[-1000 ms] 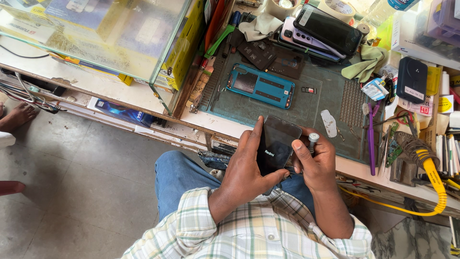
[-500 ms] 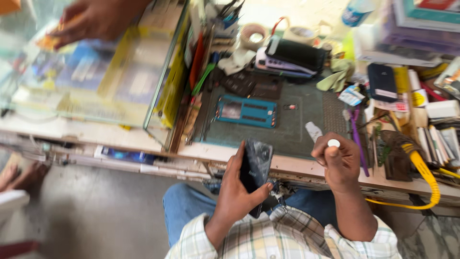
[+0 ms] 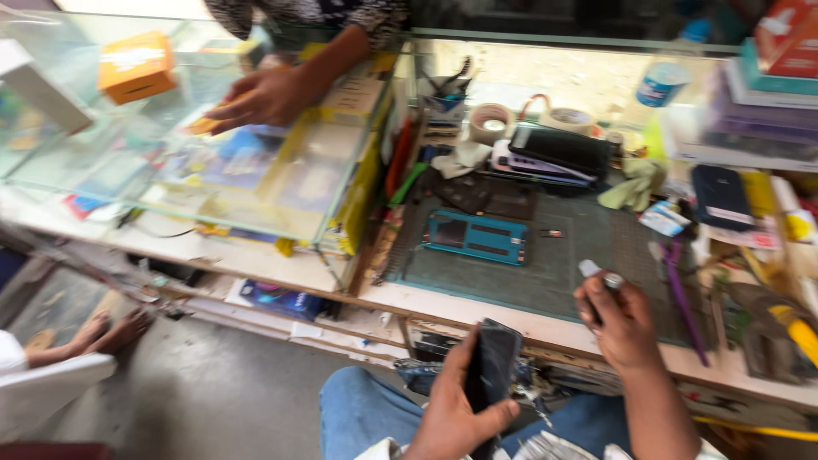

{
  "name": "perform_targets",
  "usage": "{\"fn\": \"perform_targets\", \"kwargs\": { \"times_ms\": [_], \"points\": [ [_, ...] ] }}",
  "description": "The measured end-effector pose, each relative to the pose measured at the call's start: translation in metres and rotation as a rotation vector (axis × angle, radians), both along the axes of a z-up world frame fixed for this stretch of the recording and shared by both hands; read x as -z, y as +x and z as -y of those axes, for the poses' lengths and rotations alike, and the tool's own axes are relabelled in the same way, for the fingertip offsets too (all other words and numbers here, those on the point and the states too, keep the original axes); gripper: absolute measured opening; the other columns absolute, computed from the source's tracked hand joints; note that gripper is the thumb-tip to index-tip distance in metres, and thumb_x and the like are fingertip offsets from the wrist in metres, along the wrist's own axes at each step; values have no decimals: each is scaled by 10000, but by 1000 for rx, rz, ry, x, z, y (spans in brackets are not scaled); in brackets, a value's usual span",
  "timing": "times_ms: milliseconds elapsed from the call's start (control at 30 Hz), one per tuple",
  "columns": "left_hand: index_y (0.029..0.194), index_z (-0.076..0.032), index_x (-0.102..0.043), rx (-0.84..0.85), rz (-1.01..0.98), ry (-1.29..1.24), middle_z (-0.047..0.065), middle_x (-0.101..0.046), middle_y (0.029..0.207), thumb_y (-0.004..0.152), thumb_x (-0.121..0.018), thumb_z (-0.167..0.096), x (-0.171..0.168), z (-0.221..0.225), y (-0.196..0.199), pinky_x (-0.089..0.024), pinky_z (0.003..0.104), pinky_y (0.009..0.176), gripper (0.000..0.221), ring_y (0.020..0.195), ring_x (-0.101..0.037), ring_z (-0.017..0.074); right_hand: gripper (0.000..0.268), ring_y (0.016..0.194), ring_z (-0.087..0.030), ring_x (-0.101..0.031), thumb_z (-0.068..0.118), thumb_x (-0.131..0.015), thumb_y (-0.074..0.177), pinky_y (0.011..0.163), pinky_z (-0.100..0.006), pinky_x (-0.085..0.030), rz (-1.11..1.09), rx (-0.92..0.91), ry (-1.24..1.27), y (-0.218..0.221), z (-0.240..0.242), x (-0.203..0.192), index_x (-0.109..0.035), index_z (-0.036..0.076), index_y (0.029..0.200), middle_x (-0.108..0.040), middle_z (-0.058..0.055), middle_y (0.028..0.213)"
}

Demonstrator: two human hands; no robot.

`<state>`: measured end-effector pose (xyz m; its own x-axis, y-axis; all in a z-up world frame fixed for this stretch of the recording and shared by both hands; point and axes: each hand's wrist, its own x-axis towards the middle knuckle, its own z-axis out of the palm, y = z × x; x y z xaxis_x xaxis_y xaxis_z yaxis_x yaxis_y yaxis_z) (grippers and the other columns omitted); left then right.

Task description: The person uses a screwdriver to tighten screws on the internal frame of a disassembled smartphone. They repeatedly flip the device to check the screen, which displays the Redmi logo, before continuing to secure the internal components.

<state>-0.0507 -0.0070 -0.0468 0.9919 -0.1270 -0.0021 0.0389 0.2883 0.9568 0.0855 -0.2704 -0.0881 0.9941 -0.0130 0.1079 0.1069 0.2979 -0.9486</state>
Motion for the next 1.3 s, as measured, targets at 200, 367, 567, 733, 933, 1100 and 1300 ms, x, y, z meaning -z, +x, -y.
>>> {"fn": "perform_targets", "kwargs": {
  "times_ms": [200, 367, 567, 733, 933, 1100, 1300],
  "points": [
    [1605, 27, -305, -11, 20, 176, 182, -524, 1484, 700, -846, -167, 5, 1, -17, -277, 372, 1243, 1073, 1468, -474, 269, 206, 614, -83, -479, 187, -629, 1046, 466, -217, -332, 67, -62, 8, -4, 1, 1, -653, 15, 936, -571, -33, 728],
    [1592, 40, -296, 11, 3, 201, 186, -505, 1492, 693, -846, -183, -1, 3, -23, -261, 408, 1256, 1077, 1488, -447, 279, 230, 586, -75, -447, 192, -628, 1049, 464, -223, -327, 113, -88, -41, -8, 1, -1, -671, -1, 932, -532, -20, 673],
    [1584, 61, -301, 67, -65, 178, 208, -527, 1432, 643, -837, -206, 0, 8, -24, -239, 424, 1259, 1115, 1469, -460, 308, 228, 602, -75, -462, 205, -632, 1039, 478, -219, -332, 136, -67, -41, -14, -1, -4, -670, 4, 938, -537, -10, 684],
    [1583, 100, -303, 80, -18, 173, 213, -526, 1458, 643, -839, -210, 5, 9, -23, -177, 432, 1276, 1126, 1516, -409, 316, 228, 605, -76, -464, 201, -639, 1036, 478, -215, -329, 145, -62, -22, -14, -2, -4, -671, -2, 938, -537, -13, 681],
    [1582, 93, -292, 91, -31, 199, 231, -529, 1453, 632, -828, -195, -2, 7, -23, -193, 434, 1279, 1128, 1505, -427, 328, 228, 611, -76, -466, 197, -639, 1037, 482, -212, -331, 148, -64, -15, -16, -3, -6, -668, -5, 936, -541, -14, 689],
    [1587, 79, -286, 99, -64, 190, 214, -467, 1540, 637, -796, -143, -9, 8, -23, -158, 442, 1284, 1101, 1550, -352, 317, 241, 601, -75, -462, 204, -638, 1042, 478, -212, -333, 156, -60, -28, -16, -2, -8, -669, -5, 926, -546, -14, 678],
    [1584, 70, -280, 111, -85, 185, 227, -473, 1521, 639, -785, -129, -14, 9, -20, -168, 449, 1281, 1090, 1534, -373, 328, 246, 609, -75, -468, 219, -655, 1038, 484, -214, -337, 162, -56, -18, -17, -2, -6, -672, 0, 928, -547, -7, 685]
  ]
}}
